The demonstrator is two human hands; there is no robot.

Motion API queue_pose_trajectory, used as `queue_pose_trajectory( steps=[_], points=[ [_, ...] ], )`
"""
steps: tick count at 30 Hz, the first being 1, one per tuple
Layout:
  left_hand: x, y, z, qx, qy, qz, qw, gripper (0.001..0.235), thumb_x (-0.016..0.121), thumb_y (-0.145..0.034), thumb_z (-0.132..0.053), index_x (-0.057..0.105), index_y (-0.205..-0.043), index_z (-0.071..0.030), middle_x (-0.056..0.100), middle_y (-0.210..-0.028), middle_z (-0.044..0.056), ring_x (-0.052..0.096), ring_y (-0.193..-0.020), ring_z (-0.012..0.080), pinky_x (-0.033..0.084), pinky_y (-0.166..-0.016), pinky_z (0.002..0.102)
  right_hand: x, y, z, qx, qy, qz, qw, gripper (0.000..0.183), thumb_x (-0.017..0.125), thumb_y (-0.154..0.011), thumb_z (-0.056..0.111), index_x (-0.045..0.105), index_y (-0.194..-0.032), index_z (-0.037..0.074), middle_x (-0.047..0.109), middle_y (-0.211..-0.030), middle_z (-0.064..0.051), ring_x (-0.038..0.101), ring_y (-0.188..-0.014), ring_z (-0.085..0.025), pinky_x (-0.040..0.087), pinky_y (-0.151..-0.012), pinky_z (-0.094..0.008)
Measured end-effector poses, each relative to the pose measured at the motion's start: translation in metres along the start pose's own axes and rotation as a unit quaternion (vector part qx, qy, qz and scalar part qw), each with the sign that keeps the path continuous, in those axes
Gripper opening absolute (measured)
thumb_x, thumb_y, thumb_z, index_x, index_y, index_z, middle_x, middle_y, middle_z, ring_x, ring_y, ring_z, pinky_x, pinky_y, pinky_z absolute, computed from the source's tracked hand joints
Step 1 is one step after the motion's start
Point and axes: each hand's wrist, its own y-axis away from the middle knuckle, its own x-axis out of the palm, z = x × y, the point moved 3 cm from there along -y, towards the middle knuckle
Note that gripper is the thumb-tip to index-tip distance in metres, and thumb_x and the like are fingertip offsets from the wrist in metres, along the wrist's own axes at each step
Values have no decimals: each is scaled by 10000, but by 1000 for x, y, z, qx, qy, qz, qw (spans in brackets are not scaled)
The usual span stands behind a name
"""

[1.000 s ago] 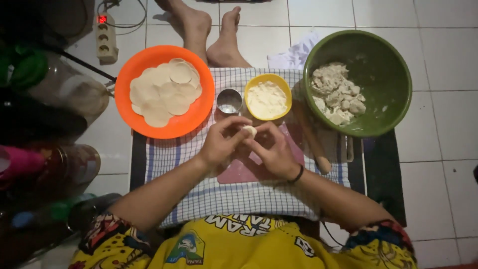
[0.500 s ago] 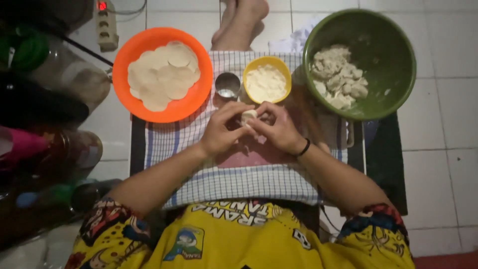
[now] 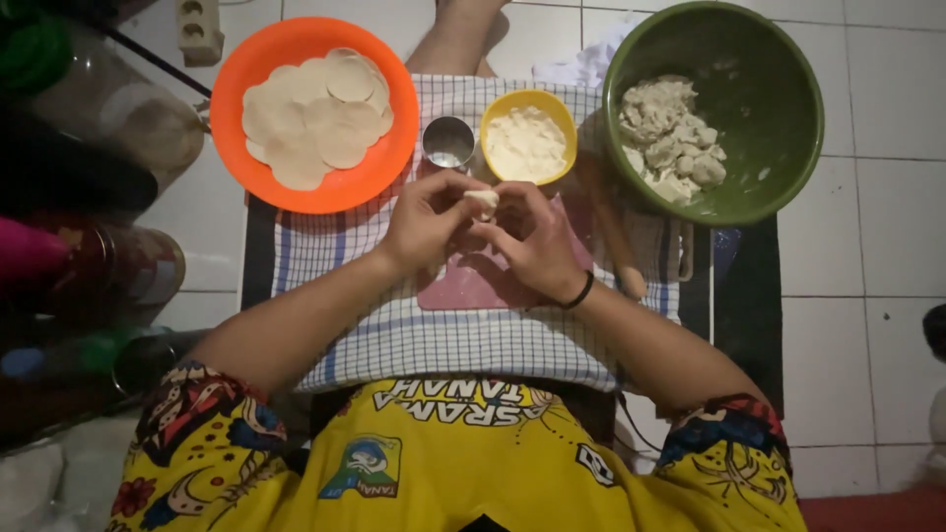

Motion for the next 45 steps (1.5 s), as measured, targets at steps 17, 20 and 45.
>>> queue_pose_trajectory(
  steps=[17,20,45],
  points=[
    [-14,-12,12,270,-184,165,930,542,877,-842,-201,690,-1337,-83,730,-1196,119,683,-1107,264,546,-962,402,-2,-4,3,2,108,-44,993,128,697,-994,144,737,-1038,30,705,-637,-124,662,-566,-144,527,-506,-283],
    [-15,-11,16,276,-185,157,930,482,874,-841,-166,717,-1287,-69,751,-1141,115,697,-1059,265,556,-926,390,-5,-2,-1,13,129,-33,991,138,738,-971,177,746,-979,39,714,-651,-145,675,-591,-161,532,-524,-310],
    [-14,-8,4,338,-136,107,925,182,774,-954,-165,807,-1123,-104,722,-810,90,630,-742,202,547,-710,316,-16,-2,-8,43,11,122,992,361,699,-978,160,682,-1317,36,762,-1076,-195,684,-954,-214,599,-813,-441]
  ],
)
